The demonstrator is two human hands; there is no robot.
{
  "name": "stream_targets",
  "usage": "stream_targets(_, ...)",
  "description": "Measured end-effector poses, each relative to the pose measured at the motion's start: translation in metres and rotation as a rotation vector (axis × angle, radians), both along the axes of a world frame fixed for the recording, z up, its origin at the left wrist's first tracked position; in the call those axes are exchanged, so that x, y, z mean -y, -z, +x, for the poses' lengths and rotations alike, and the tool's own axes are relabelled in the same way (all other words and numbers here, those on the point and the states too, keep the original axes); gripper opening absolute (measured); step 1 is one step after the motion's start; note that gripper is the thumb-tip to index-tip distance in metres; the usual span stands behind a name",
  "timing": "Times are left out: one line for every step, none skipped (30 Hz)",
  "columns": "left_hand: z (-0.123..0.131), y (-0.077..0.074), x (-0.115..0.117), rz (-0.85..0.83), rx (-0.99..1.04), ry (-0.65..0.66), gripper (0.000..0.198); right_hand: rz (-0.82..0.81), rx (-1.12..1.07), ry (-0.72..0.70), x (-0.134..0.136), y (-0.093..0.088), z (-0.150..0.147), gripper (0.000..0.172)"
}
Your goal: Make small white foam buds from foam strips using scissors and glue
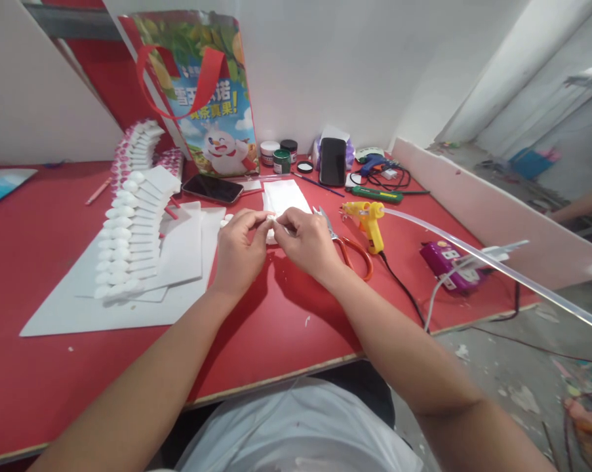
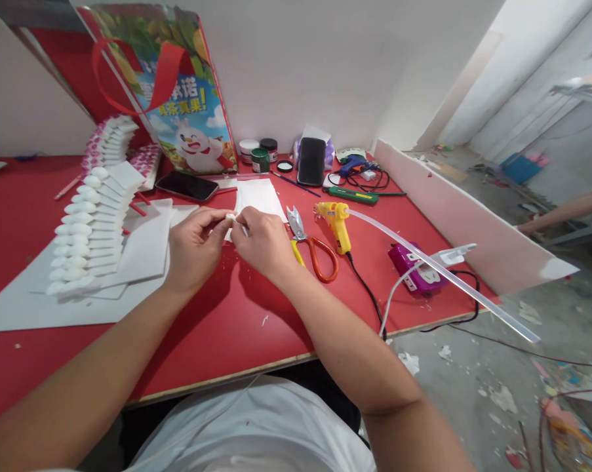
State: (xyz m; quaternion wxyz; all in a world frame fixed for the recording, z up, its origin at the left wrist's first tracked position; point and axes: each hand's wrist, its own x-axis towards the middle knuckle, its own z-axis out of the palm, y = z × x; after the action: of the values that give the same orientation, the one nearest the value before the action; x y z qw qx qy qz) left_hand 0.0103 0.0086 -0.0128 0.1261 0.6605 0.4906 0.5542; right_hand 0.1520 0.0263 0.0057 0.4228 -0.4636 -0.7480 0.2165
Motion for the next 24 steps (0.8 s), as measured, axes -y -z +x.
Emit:
stream_targets(-0.001,0.001,-0.001,0.046,-0.049,-0.013,0.013,-0.017,-0.016,-0.016,0.000,0.000,0.001,0.026)
stream_targets(-0.002,0.001,-0.002,0.087,-0.092,-0.023,0.014,-0.037,-0.035,-0.027,-0.001,0.000,0.002,0.025)
stream_targets(-0.003,0.002,-0.003,0.124,-0.130,-0.032,0.015,-0.060,-0.058,-0.036,-0.002,0.000,0.003,0.025)
stream_targets(-0.004,0.004,-0.004,0.158,-0.163,-0.037,0.016,-0.084,-0.083,-0.045,-0.002,0.000,0.004,0.024)
stream_targets(-0.004,0.005,-0.005,0.190,-0.193,-0.039,0.018,-0.109,-0.111,-0.057,-0.003,0.001,0.005,0.024)
stream_targets(-0.004,0.006,-0.005,0.219,-0.219,-0.036,0.019,-0.134,-0.136,-0.074,-0.004,0.001,0.006,0.024)
stream_targets(-0.004,0.007,-0.005,0.242,-0.242,-0.035,0.021,-0.156,-0.156,-0.090,-0.004,0.000,0.006,0.024)
stream_targets(-0.003,0.008,-0.004,0.258,-0.261,-0.037,0.022,-0.175,-0.170,-0.102,-0.005,0.000,0.007,0.025)
stream_targets(-0.002,0.009,-0.004,0.266,-0.274,-0.040,0.024,-0.189,-0.177,-0.108,-0.005,0.000,0.007,0.025)
stream_targets(-0.001,0.010,-0.003,0.268,-0.278,-0.041,0.026,-0.198,-0.179,-0.106,-0.005,0.000,0.008,0.025)
stream_targets(-0.001,0.009,-0.002,0.261,-0.271,-0.038,0.027,-0.202,-0.177,-0.098,-0.005,0.000,0.008,0.025)
stream_targets(0.000,0.009,-0.001,0.245,-0.249,-0.026,0.027,-0.200,-0.169,-0.086,-0.006,-0.001,0.009,0.024)
stream_targets(0.000,0.008,-0.001,0.217,-0.209,-0.002,0.026,-0.194,-0.153,-0.077,-0.006,-0.001,0.010,0.023)
stream_targets(-0.001,0.007,-0.002,0.170,-0.149,0.031,0.023,-0.184,-0.131,-0.073,-0.006,-0.001,0.011,0.022)
stream_targets(-0.003,0.006,-0.003,0.104,-0.073,0.066,0.019,-0.169,-0.103,-0.077,-0.007,-0.001,0.013,0.021)
stream_targets(-0.005,0.004,-0.004,0.022,0.015,0.102,0.014,-0.154,-0.074,-0.093,-0.007,-0.001,0.014,0.020)
stream_targets(-0.007,0.003,-0.006,-0.071,0.103,0.136,0.011,-0.139,-0.050,-0.119,-0.008,-0.001,0.016,0.019)
stream_targets(-0.010,0.003,-0.008,-0.157,0.180,0.171,0.011,-0.127,-0.034,-0.151,-0.009,-0.001,0.018,0.018)
stream_targets(-0.012,0.002,-0.010,-0.231,0.236,0.209,0.014,-0.121,-0.026,-0.183,-0.009,-0.001,0.020,0.018)
stream_targets(-0.015,0.003,-0.012,-0.286,0.272,0.248,0.018,-0.119,-0.025,-0.209,-0.010,-0.001,0.021,0.018)
stream_targets(-0.017,0.003,-0.013,-0.321,0.289,0.284,0.021,-0.122,-0.029,-0.227,-0.010,-0.001,0.022,0.018)
stream_targets(-0.019,0.003,-0.014,-0.336,0.291,0.313,0.024,-0.130,-0.038,-0.234,-0.010,-0.001,0.023,0.018)
stream_targets(-0.020,0.003,-0.015,-0.333,0.284,0.329,0.025,-0.143,-0.051,-0.234,-0.010,-0.002,0.023,0.019)
stream_targets(-0.020,0.003,-0.014,-0.318,0.272,0.327,0.026,-0.161,-0.068,-0.228,-0.009,-0.002,0.022,0.020)
